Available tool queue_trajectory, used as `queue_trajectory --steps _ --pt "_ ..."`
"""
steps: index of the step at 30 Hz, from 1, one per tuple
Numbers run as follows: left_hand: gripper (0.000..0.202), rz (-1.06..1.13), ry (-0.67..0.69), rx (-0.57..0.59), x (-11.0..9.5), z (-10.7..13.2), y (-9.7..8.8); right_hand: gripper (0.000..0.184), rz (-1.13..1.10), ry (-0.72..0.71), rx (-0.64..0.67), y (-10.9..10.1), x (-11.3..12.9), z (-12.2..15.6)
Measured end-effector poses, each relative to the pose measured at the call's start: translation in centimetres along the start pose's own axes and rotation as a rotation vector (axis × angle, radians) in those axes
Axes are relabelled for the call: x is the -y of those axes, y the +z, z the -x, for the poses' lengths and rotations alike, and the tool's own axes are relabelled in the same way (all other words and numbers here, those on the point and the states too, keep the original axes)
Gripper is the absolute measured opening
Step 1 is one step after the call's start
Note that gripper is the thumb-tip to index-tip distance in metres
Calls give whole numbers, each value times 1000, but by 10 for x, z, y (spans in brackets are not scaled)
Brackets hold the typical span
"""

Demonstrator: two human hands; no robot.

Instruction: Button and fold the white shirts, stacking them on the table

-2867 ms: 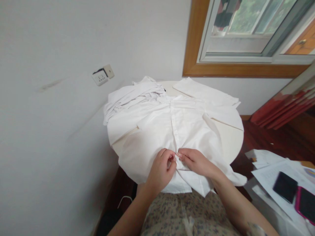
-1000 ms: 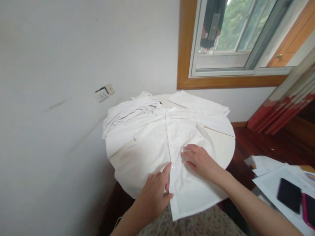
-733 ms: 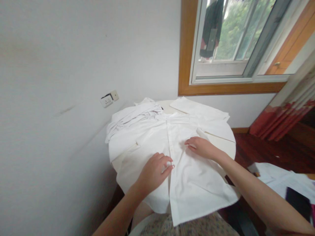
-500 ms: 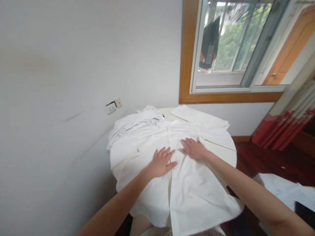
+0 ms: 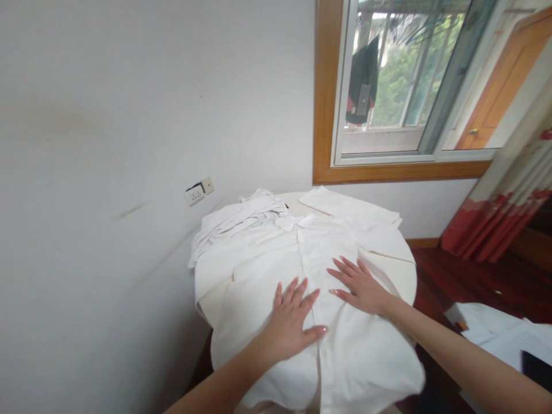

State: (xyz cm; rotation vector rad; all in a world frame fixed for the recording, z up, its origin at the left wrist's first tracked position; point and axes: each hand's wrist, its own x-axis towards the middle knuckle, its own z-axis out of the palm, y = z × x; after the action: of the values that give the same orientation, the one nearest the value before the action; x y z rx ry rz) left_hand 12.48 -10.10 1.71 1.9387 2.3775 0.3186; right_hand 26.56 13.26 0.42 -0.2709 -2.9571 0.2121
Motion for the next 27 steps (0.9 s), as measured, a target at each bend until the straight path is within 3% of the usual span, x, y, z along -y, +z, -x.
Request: queue_trajectory --steps 4,7,12,15,17,21,24,27 --pt "68 -5 -20 -19 -19 13 -6 60 -3 -7 -12 1 5 18" --pt "58 -56 -50 -129 -14 -1 -19 57 18 22 -35 -4 10 7" --pt "44 -207 -62 -281 43 -46 -24 51 89 121 -94 -8 11 -51" --pt "46 -245 -182 -268 76 -50 -7 59 85 207 -31 1 10 -68" --pt "48 -245 -221 -249 85 -42 5 66 73 237 17 10 9 -66" --pt "52 -243 -256 -242 75 -25 14 71 66 245 37 18 12 -50" --pt "57 -226 -279 -213 65 -20 10 72 58 233 45 15 16 -39" --pt "63 -238 -286 -232 67 -19 3 73 49 209 52 8 17 -34"
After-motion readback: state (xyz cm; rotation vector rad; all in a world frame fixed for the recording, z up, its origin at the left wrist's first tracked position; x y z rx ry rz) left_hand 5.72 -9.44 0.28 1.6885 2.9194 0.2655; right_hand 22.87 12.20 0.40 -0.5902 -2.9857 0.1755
